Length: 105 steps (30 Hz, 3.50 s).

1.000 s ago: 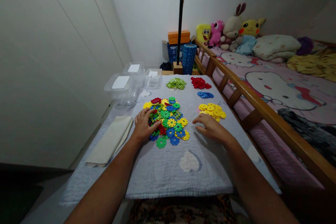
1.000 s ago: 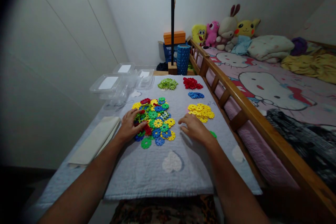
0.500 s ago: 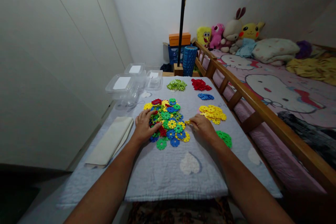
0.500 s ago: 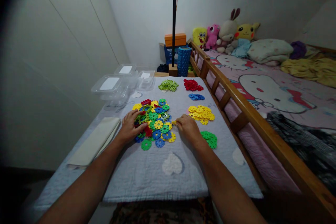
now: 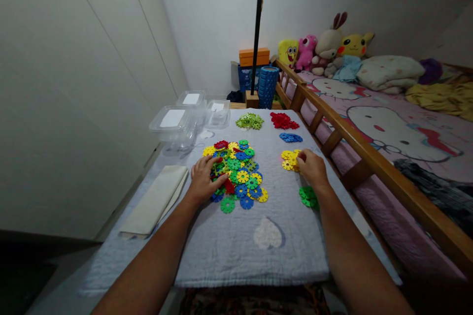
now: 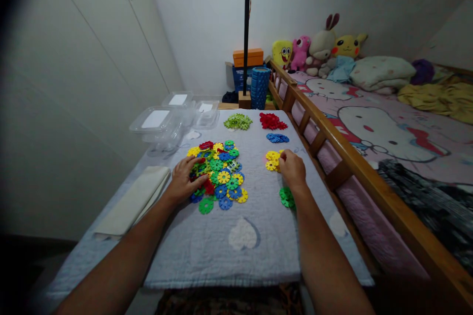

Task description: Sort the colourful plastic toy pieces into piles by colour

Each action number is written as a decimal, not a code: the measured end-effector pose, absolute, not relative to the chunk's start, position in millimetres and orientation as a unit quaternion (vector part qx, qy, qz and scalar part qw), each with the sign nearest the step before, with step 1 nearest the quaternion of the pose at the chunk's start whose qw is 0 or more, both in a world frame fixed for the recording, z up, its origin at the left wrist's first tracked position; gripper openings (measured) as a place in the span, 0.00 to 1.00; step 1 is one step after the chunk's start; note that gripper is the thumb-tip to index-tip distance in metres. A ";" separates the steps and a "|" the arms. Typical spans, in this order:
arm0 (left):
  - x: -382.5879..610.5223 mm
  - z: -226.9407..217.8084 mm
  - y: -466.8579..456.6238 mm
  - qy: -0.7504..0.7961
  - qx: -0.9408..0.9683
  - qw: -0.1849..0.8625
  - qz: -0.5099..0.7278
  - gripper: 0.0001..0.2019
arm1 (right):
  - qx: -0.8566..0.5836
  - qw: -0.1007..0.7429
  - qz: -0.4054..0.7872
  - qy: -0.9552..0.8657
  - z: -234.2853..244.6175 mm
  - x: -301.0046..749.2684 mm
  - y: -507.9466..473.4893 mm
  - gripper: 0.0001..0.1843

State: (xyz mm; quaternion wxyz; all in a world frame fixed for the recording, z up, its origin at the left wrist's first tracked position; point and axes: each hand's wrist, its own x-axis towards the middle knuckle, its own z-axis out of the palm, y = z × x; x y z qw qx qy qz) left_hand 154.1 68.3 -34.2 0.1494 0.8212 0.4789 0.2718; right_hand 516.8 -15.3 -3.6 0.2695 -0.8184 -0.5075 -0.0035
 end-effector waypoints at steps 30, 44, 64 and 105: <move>156.1 -29.2 63.5 0.497 0.812 0.143 0.269 0.26 | -0.556 0.265 0.150 -0.774 -19.3 412.3 -25.1 0.08; 157.1 -34.4 62.9 0.516 0.809 0.142 0.243 0.35 | -0.570 0.286 0.179 -0.749 -11.3 407.3 -27.1 0.13; 154.3 -32.8 65.8 0.493 0.821 0.147 0.249 0.31 | -0.714 0.328 0.312 -0.534 21.5 551.1 -89.3 0.10; 156.9 -30.0 46.7 0.475 0.862 0.134 0.117 0.63 | -0.667 0.331 0.194 -0.639 -1.5 446.9 -28.3 0.03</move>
